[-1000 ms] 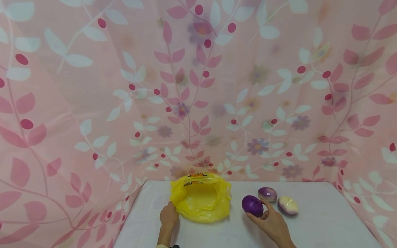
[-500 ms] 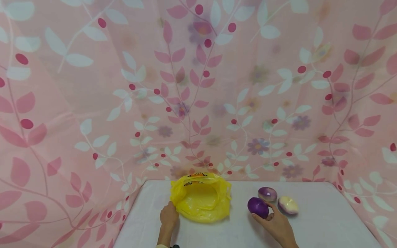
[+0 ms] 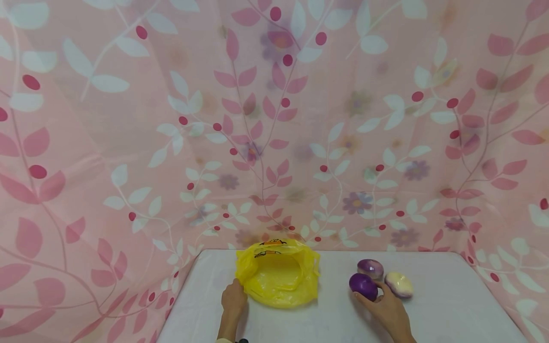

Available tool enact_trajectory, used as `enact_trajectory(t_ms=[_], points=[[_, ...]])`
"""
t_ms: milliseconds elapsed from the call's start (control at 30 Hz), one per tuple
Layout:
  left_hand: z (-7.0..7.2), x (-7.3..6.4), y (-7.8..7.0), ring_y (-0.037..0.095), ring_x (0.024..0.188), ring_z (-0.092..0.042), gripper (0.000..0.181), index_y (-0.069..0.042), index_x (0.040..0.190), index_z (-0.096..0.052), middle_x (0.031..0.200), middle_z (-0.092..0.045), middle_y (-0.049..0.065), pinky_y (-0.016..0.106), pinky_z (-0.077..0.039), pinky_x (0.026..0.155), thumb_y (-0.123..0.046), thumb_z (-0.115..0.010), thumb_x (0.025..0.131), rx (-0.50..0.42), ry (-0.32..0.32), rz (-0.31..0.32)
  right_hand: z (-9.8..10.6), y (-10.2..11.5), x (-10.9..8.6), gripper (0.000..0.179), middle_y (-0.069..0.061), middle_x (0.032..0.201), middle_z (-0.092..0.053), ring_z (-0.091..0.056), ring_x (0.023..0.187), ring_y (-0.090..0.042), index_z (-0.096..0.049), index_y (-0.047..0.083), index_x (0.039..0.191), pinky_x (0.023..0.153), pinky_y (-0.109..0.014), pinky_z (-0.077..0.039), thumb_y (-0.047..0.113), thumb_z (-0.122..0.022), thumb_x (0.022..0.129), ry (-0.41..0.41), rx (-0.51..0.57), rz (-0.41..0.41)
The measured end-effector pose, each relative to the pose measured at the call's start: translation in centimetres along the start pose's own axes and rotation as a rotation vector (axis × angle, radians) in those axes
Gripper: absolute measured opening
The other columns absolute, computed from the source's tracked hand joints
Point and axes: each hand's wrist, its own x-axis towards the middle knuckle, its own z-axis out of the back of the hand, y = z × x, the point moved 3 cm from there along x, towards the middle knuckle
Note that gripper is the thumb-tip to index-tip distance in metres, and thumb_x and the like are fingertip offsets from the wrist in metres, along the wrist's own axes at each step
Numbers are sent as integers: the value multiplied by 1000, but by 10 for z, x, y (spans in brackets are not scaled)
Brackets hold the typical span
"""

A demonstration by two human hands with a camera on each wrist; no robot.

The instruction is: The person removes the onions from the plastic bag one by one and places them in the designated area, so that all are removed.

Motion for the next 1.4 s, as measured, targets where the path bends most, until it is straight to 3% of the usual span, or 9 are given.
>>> enact_trajectory(t_ms=[333, 567, 900, 1133, 1400], points=[[0, 0, 0, 25, 65, -55, 8, 5, 93, -55, 71, -52, 10, 41, -49, 64, 3, -61, 88, 6, -3, 4, 1, -3, 3, 94, 1, 64, -60, -57, 53, -15, -45, -3, 137, 59, -34, -43, 66, -69, 78, 2, 6, -22], [0, 0, -1, 24, 65, -53, 8, 5, 94, -55, 71, -51, 10, 40, -49, 64, 3, -60, 89, -7, 8, 13, 0, -7, 6, 98, 1, 66, -61, -58, 57, -15, -44, -8, 136, 66, -40, -47, 69, -66, 78, 9, -14, -40], [-4, 3, 2, 23, 64, -52, 6, 4, 93, -55, 71, -50, 9, 39, -49, 64, 2, -59, 90, -13, 13, 19, -2, -13, 10, 103, -4, 80, -66, -61, 71, -21, -43, -11, 134, 75, -51, -48, 72, -63, 78, 19, -41, -61], [-6, 4, 6, 23, 65, -53, 8, 4, 94, -55, 72, -51, 9, 39, -48, 63, 2, -60, 89, -10, 22, 29, -2, -13, 10, 104, -21, 96, -68, -64, 87, -35, -42, -15, 133, 82, -57, -46, 71, -64, 79, 10, -56, -42], [-5, 4, 6, 22, 64, -54, 8, 4, 93, -55, 71, -52, 8, 39, -49, 62, 2, -61, 88, -16, 3, 6, -4, -17, 12, 106, -29, 103, -65, -62, 95, -45, -42, -17, 132, 83, -58, -45, 71, -64, 79, 12, -61, -46]])
